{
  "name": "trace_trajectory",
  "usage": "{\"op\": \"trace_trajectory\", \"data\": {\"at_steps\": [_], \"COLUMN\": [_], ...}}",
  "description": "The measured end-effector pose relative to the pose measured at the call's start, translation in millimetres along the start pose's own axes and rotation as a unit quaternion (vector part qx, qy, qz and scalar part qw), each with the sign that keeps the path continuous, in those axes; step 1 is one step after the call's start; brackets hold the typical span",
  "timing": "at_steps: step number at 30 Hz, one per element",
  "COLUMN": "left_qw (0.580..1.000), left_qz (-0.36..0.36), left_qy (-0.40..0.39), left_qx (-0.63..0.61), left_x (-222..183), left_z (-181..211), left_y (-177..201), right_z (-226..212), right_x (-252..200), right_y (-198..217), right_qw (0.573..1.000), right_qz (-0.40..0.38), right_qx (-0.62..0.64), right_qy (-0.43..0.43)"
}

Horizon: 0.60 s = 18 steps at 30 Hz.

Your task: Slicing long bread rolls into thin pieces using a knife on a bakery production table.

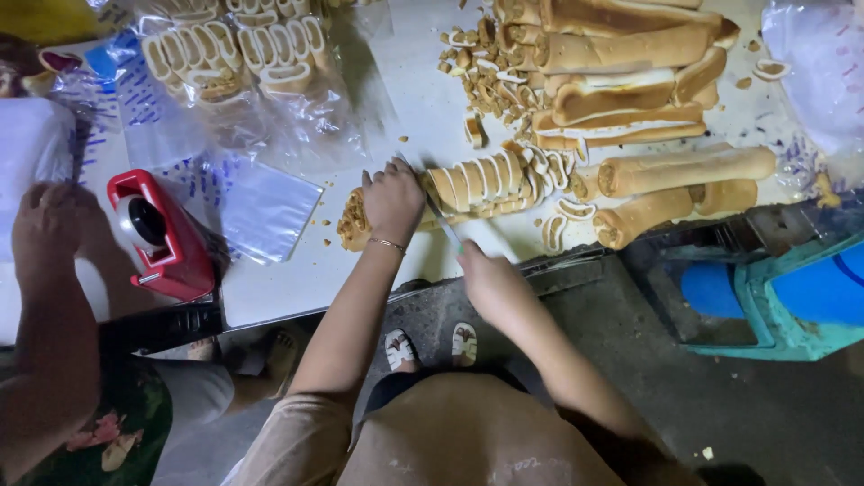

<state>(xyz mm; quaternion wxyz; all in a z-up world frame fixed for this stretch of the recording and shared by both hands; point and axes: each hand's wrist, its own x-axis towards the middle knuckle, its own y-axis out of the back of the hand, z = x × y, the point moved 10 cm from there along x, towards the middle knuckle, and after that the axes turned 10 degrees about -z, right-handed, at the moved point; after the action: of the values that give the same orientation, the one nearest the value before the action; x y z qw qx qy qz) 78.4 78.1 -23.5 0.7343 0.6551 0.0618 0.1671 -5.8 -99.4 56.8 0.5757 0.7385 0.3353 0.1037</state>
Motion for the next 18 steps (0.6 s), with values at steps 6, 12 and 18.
{"op": "trace_trajectory", "data": {"at_steps": [6,12,18], "left_qw": [1.000,0.999,0.999], "left_qz": [-0.009,-0.044,-0.053], "left_qy": [-0.002,0.011,0.005], "left_qx": [0.002,0.005,-0.004], "left_x": [3.8,-5.4,8.6], "left_z": [-1.7,-2.4,-7.1], "left_y": [-4.1,-12.1,-19.7], "right_z": [-8.9,-9.1,-10.2], "right_x": [26.6,20.6,-6.0], "right_y": [0.2,0.3,23.5], "right_qw": [0.996,0.993,0.965], "right_qz": [-0.052,-0.071,-0.200], "right_qx": [0.071,0.092,0.147], "right_qy": [-0.011,0.035,-0.080]}}
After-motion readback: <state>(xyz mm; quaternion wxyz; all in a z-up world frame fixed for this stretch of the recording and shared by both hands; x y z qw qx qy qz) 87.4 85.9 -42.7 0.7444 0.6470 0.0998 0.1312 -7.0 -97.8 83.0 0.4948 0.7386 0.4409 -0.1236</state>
